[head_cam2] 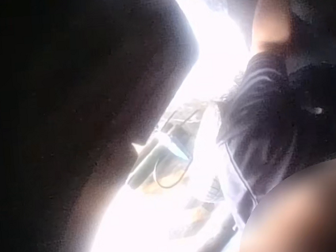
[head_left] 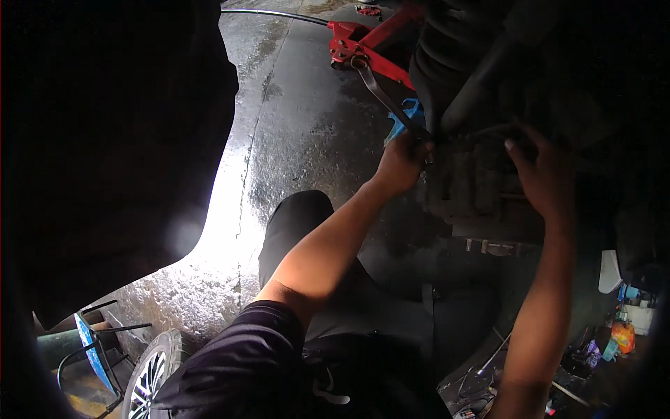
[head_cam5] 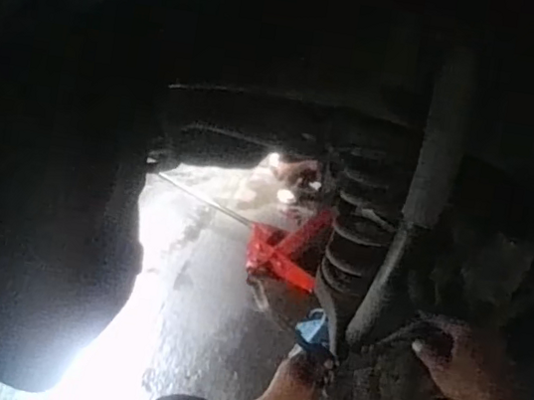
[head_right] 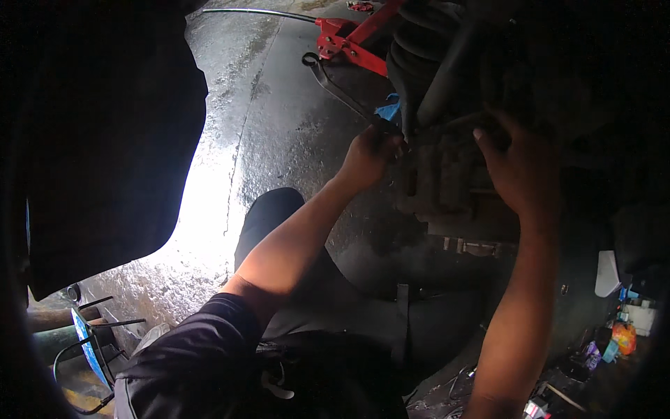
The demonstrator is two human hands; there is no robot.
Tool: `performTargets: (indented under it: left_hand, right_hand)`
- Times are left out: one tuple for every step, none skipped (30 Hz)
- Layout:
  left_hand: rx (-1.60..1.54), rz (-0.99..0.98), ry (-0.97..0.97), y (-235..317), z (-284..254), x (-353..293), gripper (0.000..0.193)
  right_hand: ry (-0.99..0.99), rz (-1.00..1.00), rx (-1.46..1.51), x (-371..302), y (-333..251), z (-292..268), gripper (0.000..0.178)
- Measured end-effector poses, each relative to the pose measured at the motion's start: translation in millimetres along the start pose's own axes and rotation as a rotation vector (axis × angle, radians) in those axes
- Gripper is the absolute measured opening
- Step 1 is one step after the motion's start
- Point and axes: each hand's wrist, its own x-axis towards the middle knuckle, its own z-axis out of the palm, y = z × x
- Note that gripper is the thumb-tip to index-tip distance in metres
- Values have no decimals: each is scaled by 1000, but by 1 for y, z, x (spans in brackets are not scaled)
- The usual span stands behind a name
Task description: Replacing or inspecting the brake pads and caliper on a vehicle.
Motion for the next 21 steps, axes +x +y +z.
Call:
performTargets:
  left_hand:
    - [-133, -48, 24, 1, 1, -3, 19]
    - [-137, -52, 27, 0, -2, -2, 19]
    - [-61, 5, -28, -1, -8, 1, 19]
    - [18, 61, -81, -3, -13, 2, 20]
    - [18, 57, -77, -4, -13, 3, 20]
    - [-18, 7, -89, -4, -12, 3, 22]
    - [-57, -39, -95, -7, -14, 3, 23]
    - [-59, -40, -87, -10, -13, 2, 23]
    - [-211, -114, -33, -13, -12, 0, 24]
    - [-362, -190, 11, -12, -8, -1, 25]
    - [-363, -192, 11, -11, -9, -1, 25]
    - [-284, -150, -19, -10, -10, -1, 26]
    - [-207, -107, -49, -8, -12, -1, 26]
    - [-212, -107, -50, -5, -14, 1, 26]
    - [-146, -123, -109, -2, -16, 3, 26]
    - [-75, -130, -162, -2, -18, 8, 26]
    - [-75, -121, -159, -2, -15, 7, 26]
    - [-120, -103, -99, -2, -9, 1, 28]
    - [-162, -84, -37, -6, -6, -1, 31]
    - [-153, -75, -25, -18, -5, 2, 31]
    - [-391, -208, 33, -29, -5, 5, 30]
  right_hand:
    - [4, -9, -40, -1, 0, 1, 43]
    - [9, -17, -80, -1, 0, 1, 43]
    - [5, -19, -82, -1, 0, -1, 43]
    - [-40, 35, -45, -1, -4, -3, 43]
    - [-85, 90, -8, -1, -5, -4, 43]
    - [-88, 87, -6, -1, -1, -1, 43]
    - [-52, 51, -28, 0, 0, 0, 44]
    - [-15, 15, -49, 2, -2, 0, 44]
    - [-16, 7, -50, 3, -4, -1, 44]
    - [-20, 7, -61, 2, -3, -1, 44]
    - [-24, 6, -72, 1, -1, -2, 45]
    - [-26, 6, -73, 1, -1, -2, 45]
    - [-37, 22, -54, 1, -1, -2, 45]
    - [-49, 38, -36, 1, -1, -3, 45]
    - [-50, 39, -41, -1, 0, -3, 45]
    - [-46, 24, -63, 0, 1, -3, 45]
    - [-42, 10, -86, 1, 1, -4, 45]
    - [-33, 7, -90, 1, 0, -6, 45]
    - [-72, 39, -60, 1, -4, -7, 44]
    - [-109, 64, -23, 1, -10, -9, 44]
    - [-99, 51, -17, 1, -14, -9, 44]
